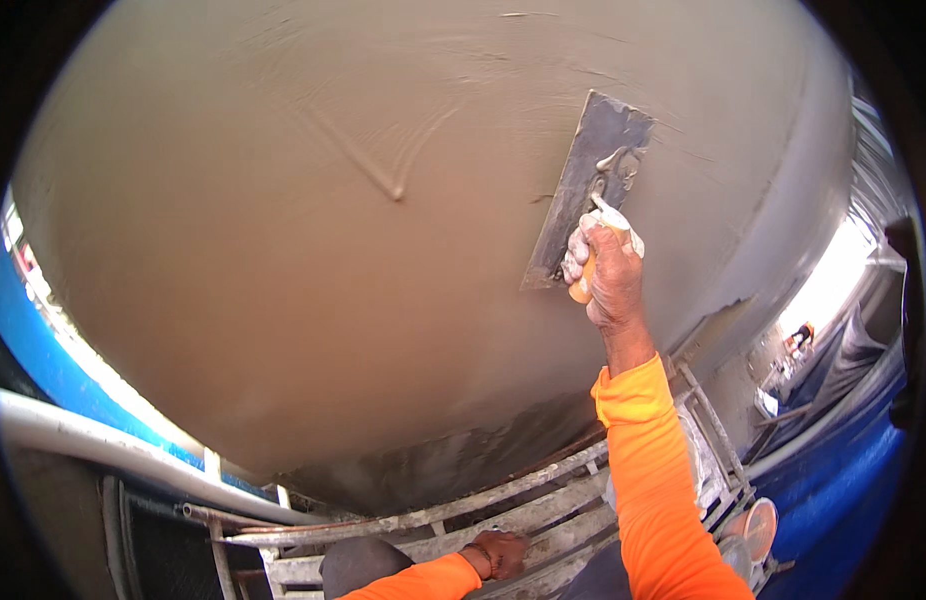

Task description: The person scoops plaster from a bucket onto a hawk and applies it to the ceiling with a trowel, smoothing the surface in repeated strokes. The person works while standing on a scaffold, repeatedly loading the trowel and spreading the plaster across the ceiling area.

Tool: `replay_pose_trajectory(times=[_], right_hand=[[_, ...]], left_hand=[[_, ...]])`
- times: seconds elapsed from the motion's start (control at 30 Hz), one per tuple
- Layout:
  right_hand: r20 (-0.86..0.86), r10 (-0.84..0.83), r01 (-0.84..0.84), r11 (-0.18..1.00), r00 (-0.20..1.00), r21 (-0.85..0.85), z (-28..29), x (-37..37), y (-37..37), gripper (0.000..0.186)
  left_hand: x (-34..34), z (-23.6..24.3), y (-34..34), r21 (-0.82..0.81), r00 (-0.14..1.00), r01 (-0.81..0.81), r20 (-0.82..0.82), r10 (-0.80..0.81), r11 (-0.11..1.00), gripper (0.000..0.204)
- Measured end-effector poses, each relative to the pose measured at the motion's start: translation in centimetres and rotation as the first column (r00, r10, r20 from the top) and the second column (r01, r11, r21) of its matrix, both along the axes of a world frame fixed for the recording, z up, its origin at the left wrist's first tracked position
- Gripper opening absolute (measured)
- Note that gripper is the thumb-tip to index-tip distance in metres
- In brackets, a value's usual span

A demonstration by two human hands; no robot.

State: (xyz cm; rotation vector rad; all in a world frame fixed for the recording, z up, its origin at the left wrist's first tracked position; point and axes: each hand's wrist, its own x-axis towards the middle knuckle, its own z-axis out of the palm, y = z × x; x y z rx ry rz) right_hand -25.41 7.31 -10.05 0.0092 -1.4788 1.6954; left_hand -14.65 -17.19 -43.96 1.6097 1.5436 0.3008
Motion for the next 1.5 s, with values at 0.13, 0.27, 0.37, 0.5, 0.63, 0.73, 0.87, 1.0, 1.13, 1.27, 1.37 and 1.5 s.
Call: replay_pose_trajectory(times=[0.13, 0.27, 0.37, 0.5, 0.63, 0.73, 0.87, 1.0, 1.13, 1.27, 1.37, 1.5], right_hand=[[0.076, 0.063, -0.068, 0.996, 0.995, 0.060, 1.1, -3.6, -4.1, 0.015], [0.255, 0.097, -0.201, 0.885, 0.962, 0.419, 4.9, -5.5, -8.9, 0.021], [0.287, -0.039, -0.195, 0.647, 0.957, 0.738, 4.8, -8.0, -13.0, 0.025], [0.343, -0.078, -0.289, 0.386, 0.936, 0.876, 0.8, -10.2, -16.9, 0.025], [0.502, -0.290, -0.429, 0.280, 0.815, 0.859, -5.9, -10.7, -19.0, 0.023], [0.582, -0.362, -0.543, 0.215, 0.728, 0.812, -11.5, -10.3, -18.9, 0.029], [0.602, -0.414, -0.607, 0.138, 0.682, 0.783, -20.1, -10.0, -18.4, 0.028], [0.663, -0.419, -0.699, 0.088, 0.620, 0.709, -28.9, -10.0, -17.7, 0.027], [0.702, -0.409, -0.747, 0.072, 0.583, 0.662, -37.5, -10.1, -16.9, 0.028], [0.752, -0.456, -0.832, 0.043, 0.476, 0.553, -45.4, -10.1, -15.7, 0.028], [0.752, -0.503, -0.861, 0.032, 0.426, 0.508, -50.8, -10.1, -14.7, 0.028], [0.742, -0.537, -0.874, 0.015, 0.402, 0.485, -54.7, -9.6, -14.2, 0.030]], left_hand=[[0.3, -0.4, 0.0, 0.043, 0.999, -0.048, 0.001, 0.048, 0.998, 0.055], [0.5, -1.4, 0.2, -0.003, 0.998, -0.067, 0.005, 0.067, 0.998, 0.052], [1.0, -2.2, 0.1, 0.183, 0.990, -0.069, -0.111, 0.090, 0.981, 0.051], [0.9, -1.1, 0.0, 0.066, 0.995, -0.053, 0.089, 0.047, 0.996, 0.058], [0.4, 2.6, -0.7, 0.050, 0.987, 0.013, -0.161, -0.004, 0.999, 0.065], [0.6, 4.6, -1.2, -0.031, 0.988, 0.018, -0.151, -0.022, 0.999, 0.067], [1.2, 4.8, -2.0, -0.053, 0.995, -0.025, -0.094, 0.020, 0.998, 0.070], [1.3, 4.5, -2.9, 0.006, 0.998, -0.048, -0.047, 0.048, 0.999, 0.074], [0.4, 5.2, -3.6, 0.020, 0.987, -0.161, -0.011, 0.161, 0.987, 0.055], [-1.0, 6.2, -3.5, -0.094, 0.995, -0.092, 0.033, 0.095, 0.991, 0.045], [-1.6, 6.2, -3.7, -0.052, 0.994, -0.093, 0.044, 0.096, 0.994, 0.040], [-1.6, 6.0, -4.3, 0.036, 0.984, -0.180, 0.007, 0.180, 0.983, 0.050]])
